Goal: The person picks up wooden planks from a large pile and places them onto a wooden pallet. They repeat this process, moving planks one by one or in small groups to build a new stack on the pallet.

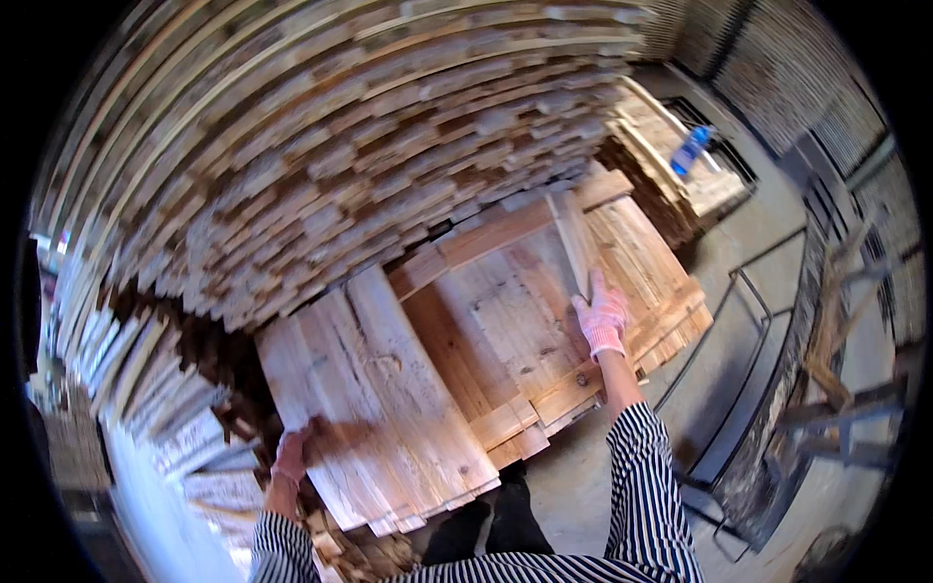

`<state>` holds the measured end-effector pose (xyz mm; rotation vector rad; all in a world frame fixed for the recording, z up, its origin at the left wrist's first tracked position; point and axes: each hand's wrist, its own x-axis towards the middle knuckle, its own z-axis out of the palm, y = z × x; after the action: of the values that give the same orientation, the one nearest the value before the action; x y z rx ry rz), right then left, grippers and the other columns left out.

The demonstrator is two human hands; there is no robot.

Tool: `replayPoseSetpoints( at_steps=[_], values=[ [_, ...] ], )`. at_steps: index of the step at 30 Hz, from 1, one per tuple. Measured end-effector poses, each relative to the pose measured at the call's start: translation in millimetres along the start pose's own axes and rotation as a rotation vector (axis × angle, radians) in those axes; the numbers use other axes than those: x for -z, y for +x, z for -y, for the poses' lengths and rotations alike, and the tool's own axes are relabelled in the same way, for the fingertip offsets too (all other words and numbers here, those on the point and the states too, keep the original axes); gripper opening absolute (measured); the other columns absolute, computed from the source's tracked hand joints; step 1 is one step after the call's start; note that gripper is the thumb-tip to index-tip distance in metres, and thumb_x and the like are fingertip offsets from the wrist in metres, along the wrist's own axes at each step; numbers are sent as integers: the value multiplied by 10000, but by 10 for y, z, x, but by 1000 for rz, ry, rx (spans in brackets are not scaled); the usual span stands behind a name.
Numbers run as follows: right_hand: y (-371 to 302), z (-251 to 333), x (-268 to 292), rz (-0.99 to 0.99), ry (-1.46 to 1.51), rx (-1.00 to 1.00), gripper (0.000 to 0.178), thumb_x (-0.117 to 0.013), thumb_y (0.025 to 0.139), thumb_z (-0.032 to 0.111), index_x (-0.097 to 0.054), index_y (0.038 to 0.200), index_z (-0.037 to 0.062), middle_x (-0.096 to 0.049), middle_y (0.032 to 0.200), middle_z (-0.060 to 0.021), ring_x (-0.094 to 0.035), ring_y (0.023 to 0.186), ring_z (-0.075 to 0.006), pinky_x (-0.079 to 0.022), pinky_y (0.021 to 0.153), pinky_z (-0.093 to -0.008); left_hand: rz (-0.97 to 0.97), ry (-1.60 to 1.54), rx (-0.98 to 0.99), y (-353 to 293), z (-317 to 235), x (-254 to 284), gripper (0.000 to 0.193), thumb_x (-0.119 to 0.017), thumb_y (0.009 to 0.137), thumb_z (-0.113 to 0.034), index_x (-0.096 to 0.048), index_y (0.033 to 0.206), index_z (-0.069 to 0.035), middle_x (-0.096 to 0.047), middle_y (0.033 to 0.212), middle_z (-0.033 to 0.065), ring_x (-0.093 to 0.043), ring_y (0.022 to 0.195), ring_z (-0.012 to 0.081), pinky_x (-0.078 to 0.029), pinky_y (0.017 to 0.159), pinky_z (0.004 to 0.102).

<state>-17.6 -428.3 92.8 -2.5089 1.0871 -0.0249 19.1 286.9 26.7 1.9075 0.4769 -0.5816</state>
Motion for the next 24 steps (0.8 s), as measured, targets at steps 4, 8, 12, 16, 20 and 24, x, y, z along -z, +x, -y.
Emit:
replayPoseSetpoints(
  at_steps=[4,8,12,16,20,24],
  values=[
    [-564,440,-434,-43,-90,178,823,-781,830,446,-420,1553,286,-584,1275,-311,-585,1173,-473,-483,1000,-514,-11,-89,118,-205,-434,-215,440,-774,898,-397,-744,1109,-12,-748,1043,49,-696,941,152,-552,847,304],
    [-1482,1316,-1141,74,-136,453,748,-593,933,596,-392,1563,246,-584,1307,-316,-608,1158,-466,-513,943,-542,-43,110,48,-59,-437,-188,327,-782,901,-328,-769,1000,-17,-747,951,45,-669,848,131,-538,789,307],
    [-1764,1683,-1221,63,-140,477,633,-497,991,552,-456,1512,194,-603,1298,-301,-620,1126,-463,-507,927,-531,-30,-202,165,-29,-454,-287,369,-804,881,-376,-782,886,-8,-736,843,49,-655,699,131,-534,652,320],
    [-1855,1520,-1312,-51,-5,764,521,-464,1040,430,-501,1471,139,-578,1390,-243,-622,1115,-418,-478,999,-502,-184,-349,99,-302,-201,-284,533,-776,832,-399,-650,1155,6,-709,1043,132,-685,906,236,-570,794,328],
    [-1727,1329,-1479,-110,-354,717,570,-432,1056,492,-412,1538,189,-473,1483,-284,-539,1261,-428,-476,1023,-493,-784,205,-24,-769,-744,-729,1056,-878,689,-501,-407,1508,-27,-442,1518,231,-412,1402,426,-352,1156,499],
    [-1694,1411,-1392,30,-187,576,691,-355,1045,608,-316,1600,198,-415,1509,-347,-443,1373,-483,-401,1114,-511,-1002,152,61,-1405,-494,-1161,1011,-800,797,-427,-292,1591,-59,-248,1644,247,-154,1539,452,-129,1247,560]
  ],
)
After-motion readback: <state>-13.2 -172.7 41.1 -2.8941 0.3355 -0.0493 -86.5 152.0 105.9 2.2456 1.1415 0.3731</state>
